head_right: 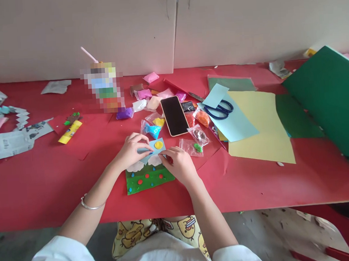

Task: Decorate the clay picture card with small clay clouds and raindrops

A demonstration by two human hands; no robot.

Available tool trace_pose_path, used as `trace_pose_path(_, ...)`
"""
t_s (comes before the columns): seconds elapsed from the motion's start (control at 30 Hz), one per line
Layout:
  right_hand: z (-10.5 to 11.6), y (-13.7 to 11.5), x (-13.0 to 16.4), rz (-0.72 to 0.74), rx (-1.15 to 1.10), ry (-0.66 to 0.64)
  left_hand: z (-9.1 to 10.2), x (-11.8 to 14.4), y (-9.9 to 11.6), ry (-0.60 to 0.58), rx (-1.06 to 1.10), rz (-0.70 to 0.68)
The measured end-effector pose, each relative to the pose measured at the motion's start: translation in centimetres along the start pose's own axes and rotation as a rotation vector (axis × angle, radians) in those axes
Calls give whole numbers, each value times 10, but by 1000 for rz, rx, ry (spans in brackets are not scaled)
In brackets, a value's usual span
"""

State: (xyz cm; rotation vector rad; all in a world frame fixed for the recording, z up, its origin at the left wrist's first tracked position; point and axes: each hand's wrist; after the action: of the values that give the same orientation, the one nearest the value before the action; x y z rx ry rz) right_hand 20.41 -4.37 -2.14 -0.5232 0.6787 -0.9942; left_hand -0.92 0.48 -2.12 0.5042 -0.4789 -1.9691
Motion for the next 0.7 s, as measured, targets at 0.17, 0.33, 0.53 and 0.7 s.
trace_pose_path(0.17,2,-2,0,-18,11,-6,1,-1,0,-20,-40,-15)
trace_pose_path(0.33,2,-3,0,-10,40,-8,4,1,0,54,-65,-22)
trace_pose_path(0.53,-3,-2,-1,50,105,-21,2,6,2,146,-98,18)
trace_pose_path(0.7,-7,-2,-2,62,102,-25,-2,6,6,161,-182,20)
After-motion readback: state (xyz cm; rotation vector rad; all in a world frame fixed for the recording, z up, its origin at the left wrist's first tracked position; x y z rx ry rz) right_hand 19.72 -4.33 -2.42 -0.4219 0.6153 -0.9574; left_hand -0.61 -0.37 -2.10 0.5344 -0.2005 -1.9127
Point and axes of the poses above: each hand's wrist, its own x-axis away from the middle knuckle, its own z-axis out of the back of the hand, y = z × x, and after that the axes turned 9 degrees about z, right-handed
